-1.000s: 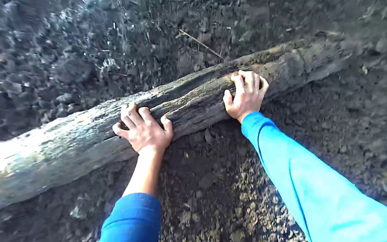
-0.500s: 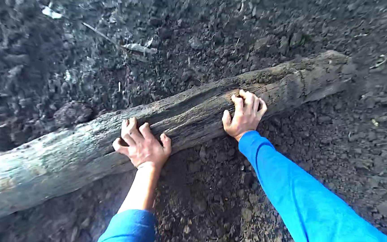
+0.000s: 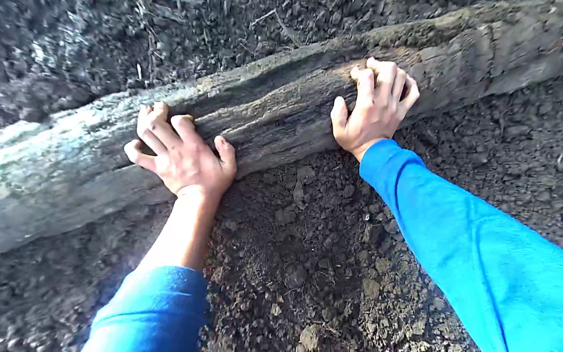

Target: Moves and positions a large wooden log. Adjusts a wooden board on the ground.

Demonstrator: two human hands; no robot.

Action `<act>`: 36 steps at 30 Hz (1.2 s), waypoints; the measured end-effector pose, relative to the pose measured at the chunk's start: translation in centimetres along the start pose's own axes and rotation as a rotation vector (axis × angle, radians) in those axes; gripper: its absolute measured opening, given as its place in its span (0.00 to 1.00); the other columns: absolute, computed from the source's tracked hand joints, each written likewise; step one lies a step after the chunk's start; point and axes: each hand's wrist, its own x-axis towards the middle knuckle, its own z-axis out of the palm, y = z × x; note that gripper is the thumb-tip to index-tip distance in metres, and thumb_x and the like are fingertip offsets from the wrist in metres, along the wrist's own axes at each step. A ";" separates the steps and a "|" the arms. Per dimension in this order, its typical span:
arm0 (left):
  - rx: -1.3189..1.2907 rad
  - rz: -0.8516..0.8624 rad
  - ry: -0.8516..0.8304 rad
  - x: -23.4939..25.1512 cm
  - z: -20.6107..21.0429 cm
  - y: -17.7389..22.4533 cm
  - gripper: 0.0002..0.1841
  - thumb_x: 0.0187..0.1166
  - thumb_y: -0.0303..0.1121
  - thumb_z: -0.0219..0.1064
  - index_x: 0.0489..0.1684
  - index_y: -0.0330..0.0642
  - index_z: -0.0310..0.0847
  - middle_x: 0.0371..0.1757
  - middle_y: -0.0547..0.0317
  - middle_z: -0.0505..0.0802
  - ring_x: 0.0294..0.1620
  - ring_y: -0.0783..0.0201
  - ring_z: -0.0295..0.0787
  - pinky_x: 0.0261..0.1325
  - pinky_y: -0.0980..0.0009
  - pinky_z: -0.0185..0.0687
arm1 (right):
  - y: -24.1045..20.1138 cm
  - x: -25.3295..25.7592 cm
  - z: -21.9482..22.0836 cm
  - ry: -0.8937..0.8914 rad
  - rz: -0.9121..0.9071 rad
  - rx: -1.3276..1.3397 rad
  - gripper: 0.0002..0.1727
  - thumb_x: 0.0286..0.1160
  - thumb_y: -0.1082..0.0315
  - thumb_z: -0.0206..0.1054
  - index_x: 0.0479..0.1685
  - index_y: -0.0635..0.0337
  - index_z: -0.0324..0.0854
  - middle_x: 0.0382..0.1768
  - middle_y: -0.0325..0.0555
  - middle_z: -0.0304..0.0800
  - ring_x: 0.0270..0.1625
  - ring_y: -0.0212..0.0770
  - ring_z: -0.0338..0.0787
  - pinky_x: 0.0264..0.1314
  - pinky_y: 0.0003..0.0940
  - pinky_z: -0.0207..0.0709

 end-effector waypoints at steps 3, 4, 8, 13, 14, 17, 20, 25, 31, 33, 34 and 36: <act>0.005 -0.003 -0.019 1.8 0.3 -0.2 0.36 0.71 0.62 0.46 0.62 0.40 0.76 0.84 0.34 0.72 0.88 0.32 0.58 0.75 0.30 0.50 | -0.3 1.2 0.7 0.008 0.012 -0.012 0.32 0.68 0.39 0.55 0.57 0.50 0.90 0.65 0.53 0.88 0.71 0.59 0.83 0.75 0.66 0.61; 0.008 0.003 -0.029 2.7 0.4 -0.2 0.36 0.71 0.62 0.46 0.63 0.39 0.76 0.84 0.34 0.71 0.88 0.32 0.58 0.75 0.29 0.49 | -0.4 1.8 1.1 0.015 0.016 -0.016 0.32 0.68 0.39 0.55 0.57 0.50 0.90 0.65 0.54 0.88 0.70 0.60 0.83 0.75 0.66 0.61; -0.002 0.029 -0.001 7.3 1.8 -0.1 0.36 0.72 0.62 0.45 0.64 0.40 0.76 0.83 0.35 0.73 0.88 0.32 0.59 0.74 0.28 0.50 | -0.7 5.2 2.6 -0.046 0.057 -0.025 0.32 0.70 0.39 0.56 0.60 0.52 0.88 0.67 0.55 0.86 0.73 0.60 0.81 0.78 0.69 0.58; 0.005 0.069 0.013 13.4 3.4 -0.4 0.35 0.72 0.61 0.45 0.64 0.42 0.76 0.84 0.36 0.73 0.88 0.34 0.59 0.75 0.30 0.50 | -1.2 9.6 5.1 -0.037 0.100 -0.038 0.32 0.68 0.38 0.56 0.60 0.51 0.88 0.67 0.55 0.86 0.73 0.60 0.81 0.77 0.68 0.59; 0.001 0.076 0.013 14.6 3.7 -0.3 0.35 0.72 0.62 0.45 0.64 0.42 0.76 0.84 0.36 0.73 0.88 0.34 0.59 0.75 0.30 0.50 | -1.2 10.6 5.5 -0.044 0.107 -0.044 0.32 0.68 0.38 0.56 0.59 0.51 0.88 0.67 0.55 0.86 0.73 0.60 0.81 0.77 0.68 0.59; -0.018 0.108 0.025 18.0 4.5 0.0 0.36 0.71 0.62 0.44 0.63 0.42 0.76 0.84 0.35 0.72 0.88 0.34 0.59 0.75 0.30 0.50 | -1.1 12.8 6.9 -0.033 0.125 -0.069 0.32 0.68 0.37 0.56 0.59 0.50 0.88 0.68 0.54 0.86 0.73 0.59 0.81 0.76 0.67 0.60; -0.035 0.126 0.056 21.3 5.4 0.2 0.35 0.70 0.61 0.46 0.61 0.41 0.78 0.83 0.35 0.73 0.88 0.33 0.59 0.75 0.30 0.50 | -1.1 14.9 8.8 0.010 0.125 -0.081 0.33 0.68 0.38 0.55 0.60 0.50 0.88 0.68 0.54 0.87 0.73 0.60 0.82 0.75 0.68 0.61; -0.064 0.161 0.051 27.4 7.1 0.7 0.34 0.70 0.60 0.46 0.61 0.42 0.79 0.83 0.37 0.74 0.89 0.36 0.59 0.76 0.31 0.50 | -1.0 19.5 11.0 0.007 0.156 -0.117 0.33 0.68 0.38 0.55 0.59 0.51 0.89 0.67 0.54 0.87 0.72 0.60 0.82 0.75 0.68 0.60; -0.047 0.086 0.031 32.8 8.1 1.8 0.34 0.71 0.60 0.45 0.62 0.43 0.79 0.84 0.39 0.74 0.90 0.38 0.59 0.78 0.32 0.49 | -0.5 26.5 14.3 -0.029 0.097 -0.072 0.31 0.68 0.39 0.55 0.56 0.51 0.88 0.67 0.55 0.86 0.72 0.61 0.81 0.75 0.68 0.61; -0.034 0.059 0.015 35.1 8.6 2.0 0.34 0.71 0.60 0.46 0.62 0.43 0.79 0.83 0.38 0.75 0.90 0.38 0.59 0.77 0.32 0.50 | -0.5 29.2 16.0 -0.048 0.079 -0.057 0.31 0.68 0.38 0.54 0.56 0.51 0.88 0.67 0.55 0.86 0.72 0.62 0.81 0.75 0.68 0.60; -0.028 0.050 0.001 36.4 8.9 2.1 0.35 0.71 0.60 0.45 0.62 0.43 0.79 0.83 0.38 0.75 0.90 0.38 0.59 0.77 0.32 0.50 | -0.5 30.5 16.7 -0.060 0.075 -0.054 0.31 0.68 0.39 0.55 0.57 0.51 0.88 0.67 0.55 0.86 0.72 0.61 0.81 0.76 0.67 0.60; -0.032 0.043 -0.026 38.8 9.5 2.5 0.35 0.71 0.61 0.46 0.63 0.43 0.78 0.84 0.39 0.74 0.90 0.38 0.59 0.77 0.31 0.50 | -0.2 32.9 18.0 -0.083 0.076 -0.057 0.31 0.68 0.39 0.56 0.58 0.51 0.88 0.68 0.55 0.86 0.73 0.61 0.81 0.76 0.68 0.59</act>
